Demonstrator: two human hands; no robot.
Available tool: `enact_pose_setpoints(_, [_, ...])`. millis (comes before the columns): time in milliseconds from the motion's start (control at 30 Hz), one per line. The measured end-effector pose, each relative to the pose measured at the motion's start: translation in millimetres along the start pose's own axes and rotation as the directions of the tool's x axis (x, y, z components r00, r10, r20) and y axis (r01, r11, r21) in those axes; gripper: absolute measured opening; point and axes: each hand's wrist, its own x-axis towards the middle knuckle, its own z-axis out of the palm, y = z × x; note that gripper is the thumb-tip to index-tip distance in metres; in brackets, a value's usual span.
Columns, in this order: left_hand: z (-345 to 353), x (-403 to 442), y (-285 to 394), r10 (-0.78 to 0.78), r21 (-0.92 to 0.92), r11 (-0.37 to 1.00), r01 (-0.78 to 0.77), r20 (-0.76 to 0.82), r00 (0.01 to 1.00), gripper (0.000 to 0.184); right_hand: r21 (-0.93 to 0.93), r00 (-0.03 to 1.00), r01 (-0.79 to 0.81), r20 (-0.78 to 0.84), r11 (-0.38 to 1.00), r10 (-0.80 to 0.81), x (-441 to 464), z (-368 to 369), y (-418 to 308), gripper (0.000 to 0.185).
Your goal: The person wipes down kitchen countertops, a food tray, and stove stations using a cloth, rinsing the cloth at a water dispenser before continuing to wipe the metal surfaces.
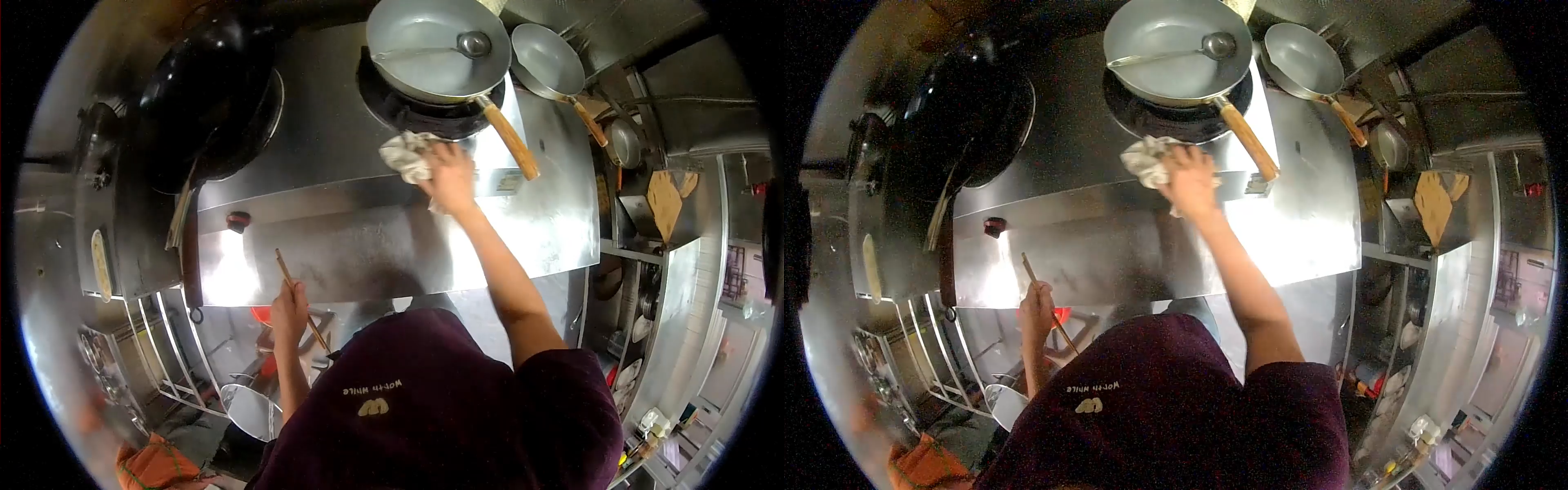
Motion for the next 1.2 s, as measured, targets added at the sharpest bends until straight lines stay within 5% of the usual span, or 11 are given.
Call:
enact_pose_setpoints(133, [16,-1,14,0.041,0.045,0.998,-0.04,-0.023,0.999,0.022,0.067,0.982,-0.118,-0.141,0.991,0.126,-34,-16,105,0.048])
enact_pose_setpoints(233, [28,-5,35,-0.08,0.022,0.997,0.08,-0.014,0.997,0.023,-0.206,0.979,-0.171,-0.148,0.964,0.142,-34,-30,180,0.042])
enact_pose_setpoints(367, [40,-12,50,-0.028,0.034,0.999,0.029,-0.031,0.999,0.022,-0.26,0.952,-0.302,-0.137,0.917,0.274,-23,-41,178,0.043])
enact_pose_setpoints(467, [44,-22,58,-0.055,0.034,0.998,0.056,-0.036,0.998,0.023,-0.306,0.966,-0.251,-0.144,0.918,0.216,-29,-51,143,0.043])
enact_pose_setpoints(600, [48,-35,55,-0.093,0.098,0.99,0.099,-0.063,0.994,0.02,-0.141,0.988,-0.119,-0.112,0.983,0.104,-40,-15,83,0.038])
enact_pose_setpoints(667, [44,-40,51,-0.103,0.09,0.99,0.108,-0.057,0.993,0.018,-0.192,0.999,0.042,0.007,0.98,-0.041,-28,-14,32,0.029])
enact_pose_setpoints(800, [29,-42,35,-0.085,0.033,0.996,0.088,-0.079,0.993,0.016,-0.277,0.962,0.223,-0.093,0.935,-0.257,-13,24,-68,0.017])
enact_pose_setpoints(967, [-10,-52,-27,0.044,0.029,0.999,-0.039,-0.192,0.98,0.017,-0.292,0.994,0.111,0.007,0.95,-0.113,-15,28,-67,0.014])
enact_pose_setpoints(1067, [-41,-60,-60,-0.218,0.064,0.972,0.225,-0.101,0.971,0.021,-0.407,0.996,0.024,-0.067,0.913,-0.056,-28,8,-29,0.017])
enact_pose_setpoints(1100, [-47,-62,-73,-0.097,0.115,0.987,0.113,-0.137,0.986,0.021,-0.465,0.999,0.009,-0.033,0.885,-0.027,-27,8,-39,0.017])
enact_pose_setpoints(1200, [-56,-56,-91,-0.127,0.12,0.984,0.134,-0.067,0.99,0.02,-0.493,0.993,-0.034,0.08,0.869,0.084,-16,39,-79,0.028])
